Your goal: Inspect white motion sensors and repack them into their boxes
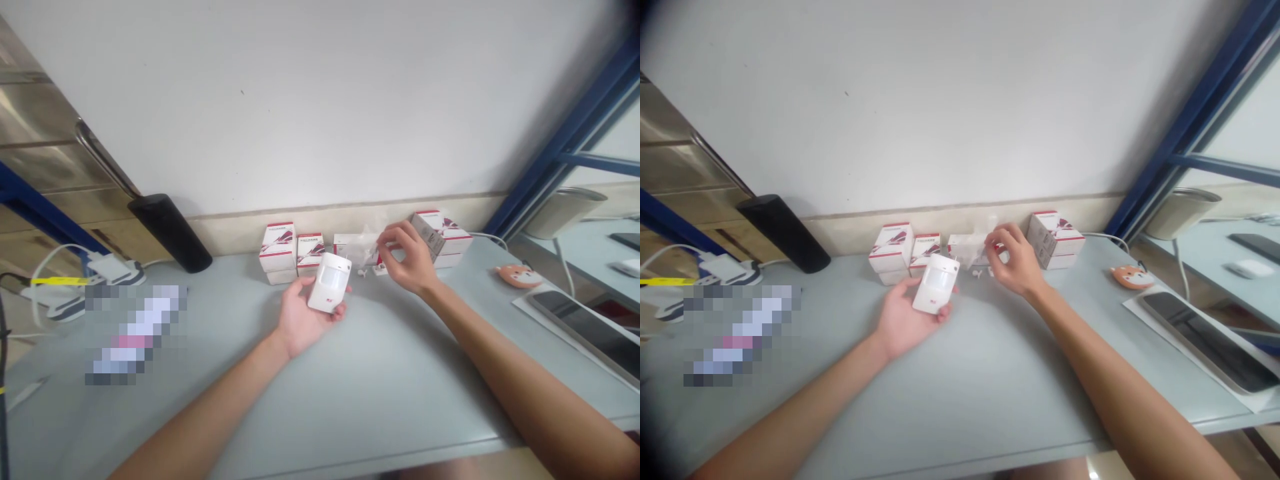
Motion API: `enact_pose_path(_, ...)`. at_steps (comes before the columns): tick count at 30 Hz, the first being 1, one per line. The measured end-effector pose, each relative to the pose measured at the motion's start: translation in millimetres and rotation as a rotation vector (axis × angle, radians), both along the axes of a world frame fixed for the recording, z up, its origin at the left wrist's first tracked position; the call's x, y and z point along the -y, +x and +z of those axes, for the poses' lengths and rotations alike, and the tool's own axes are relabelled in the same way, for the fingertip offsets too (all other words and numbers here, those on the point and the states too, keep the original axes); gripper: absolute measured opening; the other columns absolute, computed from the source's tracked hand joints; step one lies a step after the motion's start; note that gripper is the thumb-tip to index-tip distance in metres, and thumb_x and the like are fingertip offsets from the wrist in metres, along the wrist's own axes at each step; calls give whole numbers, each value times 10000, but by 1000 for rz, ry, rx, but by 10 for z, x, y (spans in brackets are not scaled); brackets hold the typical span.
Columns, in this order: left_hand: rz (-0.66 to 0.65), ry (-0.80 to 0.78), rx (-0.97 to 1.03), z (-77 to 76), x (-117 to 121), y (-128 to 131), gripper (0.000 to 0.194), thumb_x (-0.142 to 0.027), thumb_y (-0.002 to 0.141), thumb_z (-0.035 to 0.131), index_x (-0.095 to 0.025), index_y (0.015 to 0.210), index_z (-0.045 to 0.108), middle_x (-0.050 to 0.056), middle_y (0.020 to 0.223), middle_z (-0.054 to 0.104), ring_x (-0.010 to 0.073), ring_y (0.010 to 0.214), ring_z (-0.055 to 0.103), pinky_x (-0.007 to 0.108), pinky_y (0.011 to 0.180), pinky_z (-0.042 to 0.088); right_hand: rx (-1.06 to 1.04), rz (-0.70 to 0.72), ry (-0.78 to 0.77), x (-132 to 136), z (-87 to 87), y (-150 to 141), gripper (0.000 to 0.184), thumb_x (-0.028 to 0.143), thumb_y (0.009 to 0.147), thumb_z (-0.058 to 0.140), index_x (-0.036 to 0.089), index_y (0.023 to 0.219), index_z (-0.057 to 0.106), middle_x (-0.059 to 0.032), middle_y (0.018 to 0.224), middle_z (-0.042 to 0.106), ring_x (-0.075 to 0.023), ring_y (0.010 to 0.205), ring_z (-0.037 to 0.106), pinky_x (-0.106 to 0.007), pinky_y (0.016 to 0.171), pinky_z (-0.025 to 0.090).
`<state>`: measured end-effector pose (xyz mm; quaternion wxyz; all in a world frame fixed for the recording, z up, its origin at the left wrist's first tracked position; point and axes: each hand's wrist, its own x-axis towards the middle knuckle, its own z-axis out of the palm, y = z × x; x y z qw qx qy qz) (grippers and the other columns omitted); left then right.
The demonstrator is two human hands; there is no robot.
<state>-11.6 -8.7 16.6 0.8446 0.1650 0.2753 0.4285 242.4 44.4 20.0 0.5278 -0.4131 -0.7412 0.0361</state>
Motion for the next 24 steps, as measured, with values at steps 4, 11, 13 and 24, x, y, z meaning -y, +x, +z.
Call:
enact_pose_path(4, -4, 57, -53, -4, 12, 25, 435, -338, 881, 556, -67, 1208, 655, 221, 1062, 723, 224, 674, 609, 329, 638, 452, 2, 46, -5, 37, 13, -61, 78, 216, 945, 590, 259, 966, 652, -77, 1069, 612, -219, 913, 669, -382, 771, 636)
enact_pose_path(11, 107, 397, -304, -43, 64, 79, 506, -359, 898, 560, -201, 1378, 538, 81, 934, 717, 189, 643, 620, 289, 609, 423, -62, 80, -39, 96, 34, -176, 54, 229, 961, 595, 250, 973, 643, -62, 1065, 604, -186, 863, 664, -343, 725, 613)
enact_pose_path(13, 127, 449, -403, -65, 76, 82, 563, -381, 903, 564, -243, 1445, 501, 37, 906, 691, 165, 644, 612, 269, 604, 419, -84, 83, -46, 111, 51, -198, 50, 227, 964, 599, 249, 971, 644, -59, 1063, 604, -183, 868, 667, -334, 722, 608)
enact_pose_path(24, -10, 616, -684, -163, 58, 42, 658, -457, 994, 481, -353, 1635, 379, 21, 997, 691, 128, 699, 599, 257, 621, 448, -108, 92, -13, 166, 110, -236, 49, 221, 975, 610, 252, 979, 648, -61, 1079, 586, -181, 866, 648, -340, 720, 603)
